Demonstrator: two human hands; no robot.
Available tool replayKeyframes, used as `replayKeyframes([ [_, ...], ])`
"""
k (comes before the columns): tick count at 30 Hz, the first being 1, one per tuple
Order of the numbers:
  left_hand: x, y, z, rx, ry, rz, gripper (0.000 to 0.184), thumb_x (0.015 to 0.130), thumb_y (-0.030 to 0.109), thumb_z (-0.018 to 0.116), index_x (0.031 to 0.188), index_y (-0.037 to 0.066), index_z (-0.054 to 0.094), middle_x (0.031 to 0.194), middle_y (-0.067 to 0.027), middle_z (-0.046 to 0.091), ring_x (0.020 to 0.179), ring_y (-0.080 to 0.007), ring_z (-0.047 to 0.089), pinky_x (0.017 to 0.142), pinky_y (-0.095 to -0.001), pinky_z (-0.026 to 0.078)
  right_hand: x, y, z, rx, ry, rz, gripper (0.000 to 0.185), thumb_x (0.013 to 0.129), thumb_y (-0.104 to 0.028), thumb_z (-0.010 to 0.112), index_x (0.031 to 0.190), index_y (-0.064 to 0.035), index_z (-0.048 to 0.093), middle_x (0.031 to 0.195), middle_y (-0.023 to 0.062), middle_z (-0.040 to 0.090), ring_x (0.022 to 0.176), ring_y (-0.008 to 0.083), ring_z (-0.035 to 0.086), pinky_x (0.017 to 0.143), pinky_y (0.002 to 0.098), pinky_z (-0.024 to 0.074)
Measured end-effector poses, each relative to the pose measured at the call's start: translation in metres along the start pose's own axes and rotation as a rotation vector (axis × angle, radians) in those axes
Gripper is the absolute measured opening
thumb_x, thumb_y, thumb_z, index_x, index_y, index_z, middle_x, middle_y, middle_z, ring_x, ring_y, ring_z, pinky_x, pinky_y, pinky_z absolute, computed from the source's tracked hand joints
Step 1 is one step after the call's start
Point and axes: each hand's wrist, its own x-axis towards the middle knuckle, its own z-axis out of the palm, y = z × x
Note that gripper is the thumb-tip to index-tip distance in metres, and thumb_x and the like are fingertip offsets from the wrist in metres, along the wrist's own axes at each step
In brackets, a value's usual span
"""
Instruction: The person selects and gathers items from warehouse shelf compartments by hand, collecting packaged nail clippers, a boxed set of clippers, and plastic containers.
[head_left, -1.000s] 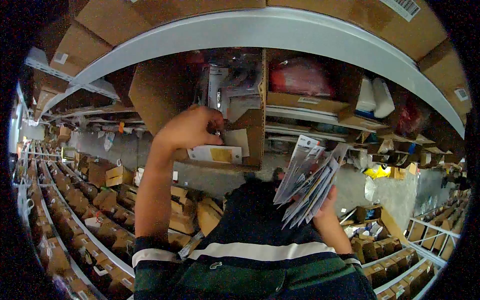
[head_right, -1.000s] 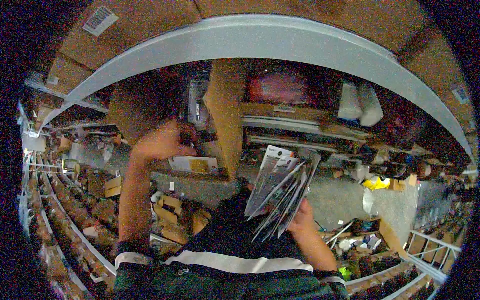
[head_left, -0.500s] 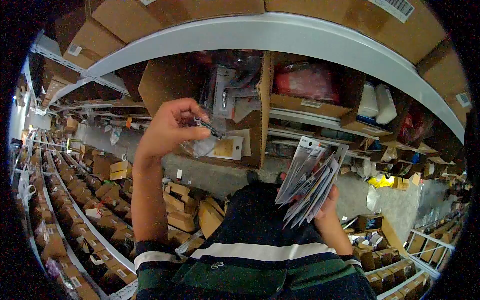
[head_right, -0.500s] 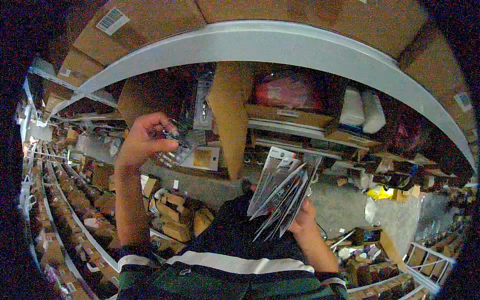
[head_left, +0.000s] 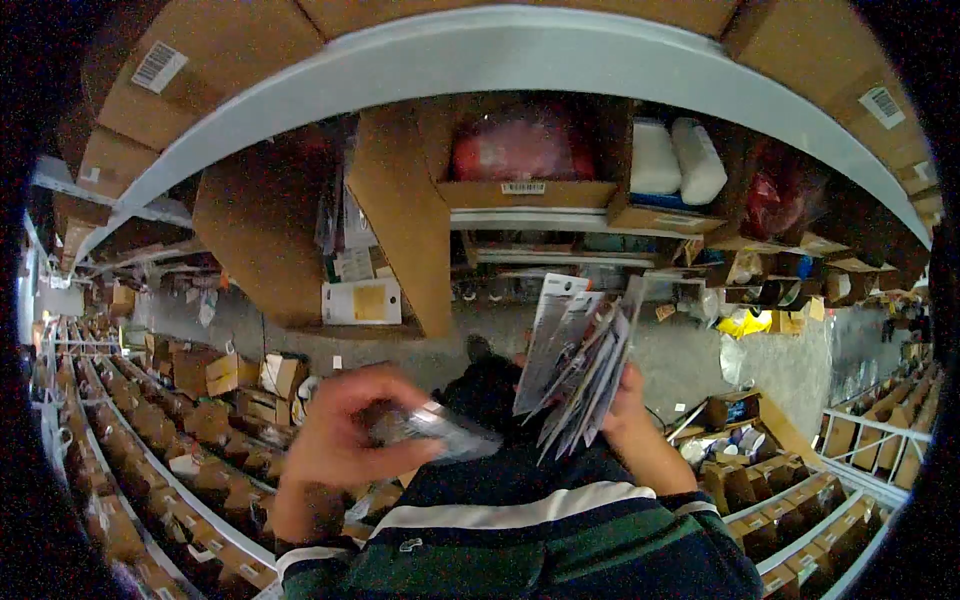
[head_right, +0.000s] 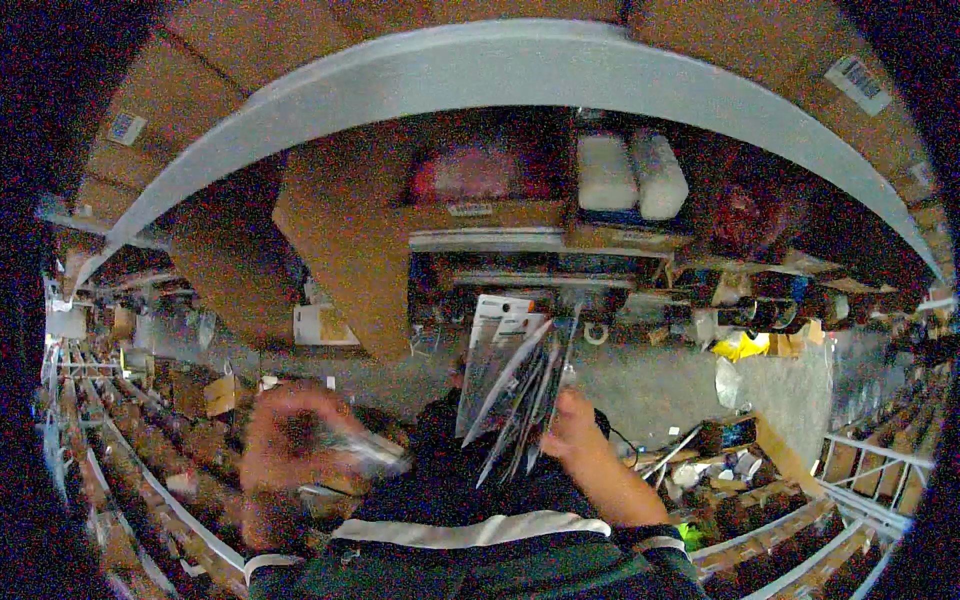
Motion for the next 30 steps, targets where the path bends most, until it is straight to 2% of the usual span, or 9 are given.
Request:
replayKeyframes([
  [2, 0.007, -0.011, 0.024, 0.089, -0.015, -0.072, 0.021, 0.07, 0.001, 0.073, 0.085, 0.004, 0.058, 0.086, -0.0051, 0.062, 0.079, -0.0111, 0.059, 0.069, -0.0249, 0.048, -0.01, -0.004, -0.001, -0.025, -0.031, -0.034, 0.09, 0.065, -0.041, 0.074, 0.136, -0.008, 0.03, 0.136, 0.022, 0.035, 0.125, 0.0411, 0.035, 0.101, 0.0523, 0.033],
  [3, 0.01, -0.019, 0.038, -0.129, 0.119, -0.198, 0.022, 0.072, 0.001, 0.072, 0.088, 0.003, 0.057, 0.086, -0.0045, 0.061, 0.08, -0.01, 0.059, 0.069, -0.0233, 0.047, -0.021, -0.003, -0.007, -0.007, 0.068, -0.038, 0.1, 0.061, -0.05, 0.075, 0.139, -0.0146, 0.025, 0.139, 0.0209, 0.03, 0.124, 0.0451, 0.033, 0.099, 0.061, 0.03],
  [4, 0.014, -0.027, 0.05, -0.349, 0.256, -0.315, 0.023, 0.074, 0.001, 0.071, 0.091, 0.003, 0.056, 0.087, -0.0039, 0.061, 0.08, -0.009, 0.058, 0.068, -0.0217, 0.047, -0.024, -0.005, -0.012, 0.0, 0.072, -0.015, 0.1, 0.061, -0.05, 0.075, 0.139, -0.0146, 0.025, 0.139, 0.0209, 0.03, 0.124, 0.0451, 0.033, 0.099, 0.061, 0.03],
  [6, 0.021, -0.044, 0.07, -0.357, 0.298, -0.238, 0.024, 0.074, 0.001, 0.071, 0.093, 0.002, 0.055, 0.087, -0.003, 0.06, 0.08, -0.008, 0.058, 0.067, -0.0201, 0.047, -0.03, -0.009, -0.02, 0.154, -0.094, -0.069, 0.109, 0.056, -0.06, 0.073, 0.142, -0.0199, 0.017, 0.142, 0.0203, 0.025, 0.124, 0.0473, 0.032, 0.094, 0.0682, 0.0291],
  [7, 0.025, -0.052, 0.078, -0.359, 0.321, -0.148, 0.025, 0.075, 0.001, 0.07, 0.094, 0.002, 0.055, 0.087, -0.0022, 0.06, 0.079, -0.0071, 0.058, 0.066, -0.0185, 0.046, -0.039, -0.015, -0.014, -0.058, 0.113, -0.033, 0.114, 0.057, -0.067, 0.069, 0.143, -0.0209, 0.011, 0.143, 0.0195, 0.022, 0.124, 0.0471, 0.031, 0.092, 0.0696, 0.0299],
  [11, 0.042, -0.077, 0.094, -0.338, 0.293, -0.143, 0.022, 0.077, 0.003, 0.069, 0.094, 0.003, 0.055, 0.085, -0.0012, 0.059, 0.077, -0.0066, 0.056, 0.063, -0.0187, 0.047, -0.043, -0.017, -0.013, 0.033, 0.038, -0.003, 0.11, 0.058, -0.07, 0.066, 0.143, -0.0247, 0.012, 0.142, 0.0177, 0.026, 0.126, 0.048, 0.028, 0.096, 0.0655, 0.0303],
  [18, 0.04, -0.094, 0.103, -0.531, 0.328, -0.127, 0.022, 0.08, 0.005, 0.066, 0.099, 0.002, 0.056, 0.087, -0.0044, 0.06, 0.074, -0.0091, 0.059, 0.062, -0.0215, 0.05, -0.035, -0.018, -0.003, -0.17, 0.198, -0.046, 0.111, 0.057, -0.068, 0.068, 0.14, -0.0127, 0.02, 0.136, 0.021, 0.033, 0.127, 0.0449, 0.028, 0.097, 0.0565, 0.0371],
  [23, 0.038, -0.101, 0.101, -0.505, 0.342, -0.136, 0.018, 0.085, 0.005, 0.059, 0.101, -0.001, 0.055, 0.089, -0.0082, 0.061, 0.075, -0.0145, 0.062, 0.065, -0.0278, 0.056, -0.031, -0.022, -0.001, -0.109, 0.153, -0.004, 0.11, 0.057, -0.06, 0.073, 0.14, -0.0119, 0.02, 0.136, 0.021, 0.033, 0.127, 0.0446, 0.029, 0.094, 0.058, 0.0392],
  [30, 0.043, -0.106, 0.104, -0.499, 0.379, -0.067, 0.017, 0.085, 0.006, 0.06, 0.101, -0.001, 0.054, 0.091, -0.0076, 0.06, 0.075, -0.0148, 0.062, 0.063, -0.0275, 0.055, -0.026, -0.026, 0.007, -0.079, 0.109, 0.028, 0.106, 0.058, -0.048, 0.078, 0.14, -0.011, 0.022, 0.136, 0.0225, 0.034, 0.127, 0.0413, 0.031, 0.095, 0.0595, 0.0371],
])
